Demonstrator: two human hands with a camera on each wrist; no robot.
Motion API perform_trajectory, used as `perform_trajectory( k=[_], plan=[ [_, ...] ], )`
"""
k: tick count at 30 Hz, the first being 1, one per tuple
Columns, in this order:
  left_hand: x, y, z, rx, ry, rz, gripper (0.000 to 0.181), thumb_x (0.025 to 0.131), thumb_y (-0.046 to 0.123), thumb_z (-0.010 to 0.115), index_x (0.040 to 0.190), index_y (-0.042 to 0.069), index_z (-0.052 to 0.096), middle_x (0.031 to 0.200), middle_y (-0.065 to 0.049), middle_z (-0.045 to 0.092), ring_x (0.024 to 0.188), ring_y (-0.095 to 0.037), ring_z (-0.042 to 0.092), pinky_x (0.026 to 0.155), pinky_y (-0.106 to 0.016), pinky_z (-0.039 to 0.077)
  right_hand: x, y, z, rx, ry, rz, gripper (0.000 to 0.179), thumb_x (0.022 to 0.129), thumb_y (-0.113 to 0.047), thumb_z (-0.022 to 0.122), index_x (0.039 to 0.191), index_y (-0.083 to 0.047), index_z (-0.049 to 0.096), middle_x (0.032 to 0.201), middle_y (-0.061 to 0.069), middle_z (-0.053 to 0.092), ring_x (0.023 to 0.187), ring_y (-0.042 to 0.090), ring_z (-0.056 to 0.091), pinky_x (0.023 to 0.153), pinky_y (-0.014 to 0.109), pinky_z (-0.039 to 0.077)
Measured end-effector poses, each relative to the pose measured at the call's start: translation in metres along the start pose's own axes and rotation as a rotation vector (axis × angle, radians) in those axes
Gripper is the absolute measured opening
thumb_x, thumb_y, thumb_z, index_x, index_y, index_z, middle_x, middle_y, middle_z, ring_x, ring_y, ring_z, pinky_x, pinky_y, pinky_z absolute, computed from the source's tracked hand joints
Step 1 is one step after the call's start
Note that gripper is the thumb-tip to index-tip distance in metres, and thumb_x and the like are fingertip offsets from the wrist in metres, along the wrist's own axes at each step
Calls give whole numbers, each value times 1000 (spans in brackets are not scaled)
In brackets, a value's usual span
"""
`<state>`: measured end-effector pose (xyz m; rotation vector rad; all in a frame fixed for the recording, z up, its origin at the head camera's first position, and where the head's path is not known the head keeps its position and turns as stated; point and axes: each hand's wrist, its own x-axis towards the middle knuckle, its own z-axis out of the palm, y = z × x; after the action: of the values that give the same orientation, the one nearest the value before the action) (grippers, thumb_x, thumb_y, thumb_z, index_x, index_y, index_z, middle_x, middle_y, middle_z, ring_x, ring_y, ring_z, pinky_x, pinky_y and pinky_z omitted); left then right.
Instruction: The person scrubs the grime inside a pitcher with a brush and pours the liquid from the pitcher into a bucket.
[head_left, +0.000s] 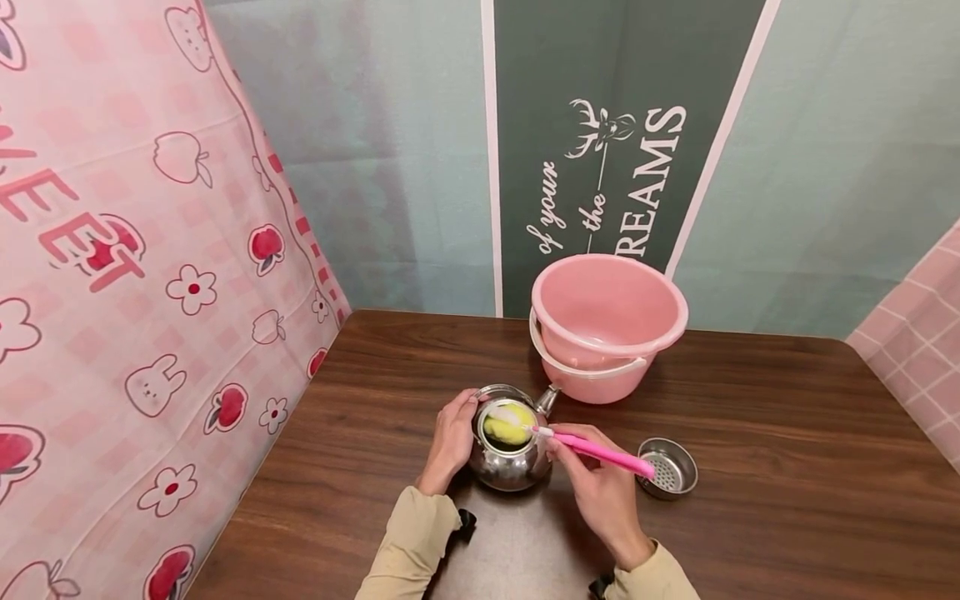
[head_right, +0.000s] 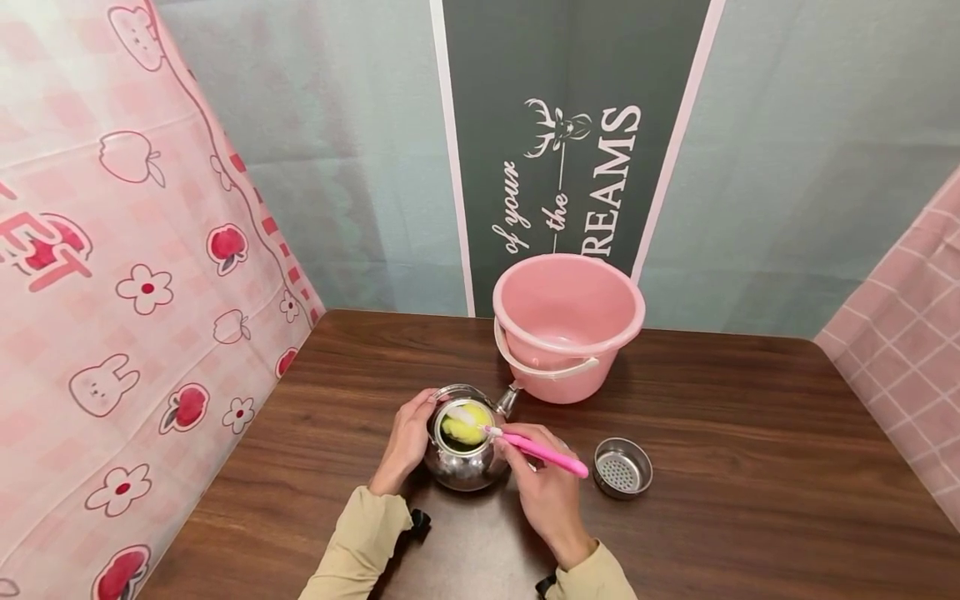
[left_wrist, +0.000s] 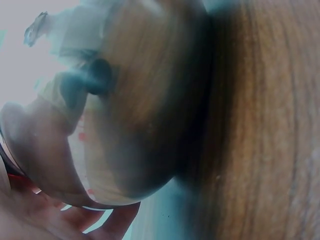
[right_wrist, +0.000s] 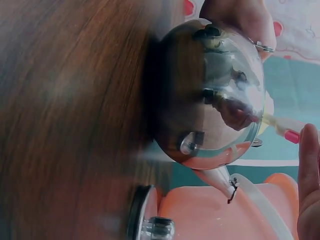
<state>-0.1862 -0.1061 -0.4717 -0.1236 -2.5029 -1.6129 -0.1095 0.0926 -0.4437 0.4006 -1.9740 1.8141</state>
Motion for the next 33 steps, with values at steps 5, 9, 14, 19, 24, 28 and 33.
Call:
perform_trajectory(
  k=[5, 9, 14, 19, 24, 28, 33],
  plan=[
    [0, 0, -1, -12, 3, -1, 33, 101, 17, 38, 106, 11, 70, 110, -8, 71, 114, -25, 62, 100, -42, 44, 3, 3, -1, 103, 11, 95, 18, 86, 7, 65, 103, 10, 66, 93, 2, 73, 77, 12, 71, 68, 28, 58],
    [0, 1, 0, -13, 9, -2, 33, 101, 18, 38, 105, 11, 70, 109, -8, 71, 114, -24, 62, 100, -42, 45, 7, 5, -2, 83, 17, 98, 16, 87, 5, 65, 102, 10, 66, 92, 4, 73, 75, 10, 71, 67, 28, 58],
    [-1, 1, 0, -8, 14, 2, 33, 100, 17, 39, 105, 11, 70, 109, -8, 71, 114, -24, 62, 99, -41, 45, 13, 4, -2, 31, 39, 97, 14, 87, 3, 65, 100, 8, 67, 86, 13, 72, 70, 9, 70, 64, 28, 58],
    [-1, 0, 1, -11, 12, 2, 33, 100, 17, 38, 105, 10, 70, 109, -8, 71, 114, -25, 62, 100, -42, 45, 18, 3, -2, 0, 59, 144, 13, 87, 0, 67, 100, 3, 68, 78, 8, 72, 66, 8, 68, 62, 27, 58],
    [-1, 0, 2, -13, 10, 1, 33, 100, 16, 38, 105, 10, 70, 109, -9, 71, 113, -25, 62, 100, -42, 45, 25, 2, -3, -8, 50, 237, 16, 89, -5, 67, 102, 3, 67, 74, 4, 71, 64, 8, 68, 60, 28, 57],
    [-1, 0, 2, -15, 13, 6, 33, 100, 15, 38, 105, 9, 70, 109, -10, 71, 113, -25, 62, 100, -42, 45, 31, 2, -4, -38, 18, 270, 21, 90, -9, 66, 107, 5, 67, 74, 7, 71, 63, 8, 67, 59, 27, 57],
    [-1, 1, 2, -15, 20, 11, 33, 100, 15, 38, 105, 8, 70, 108, -10, 71, 112, -26, 63, 99, -42, 45, 37, 1, -3, -48, -21, 260, 23, 91, -9, 65, 109, 4, 67, 78, 16, 70, 63, 6, 64, 59, 27, 56]
  ],
)
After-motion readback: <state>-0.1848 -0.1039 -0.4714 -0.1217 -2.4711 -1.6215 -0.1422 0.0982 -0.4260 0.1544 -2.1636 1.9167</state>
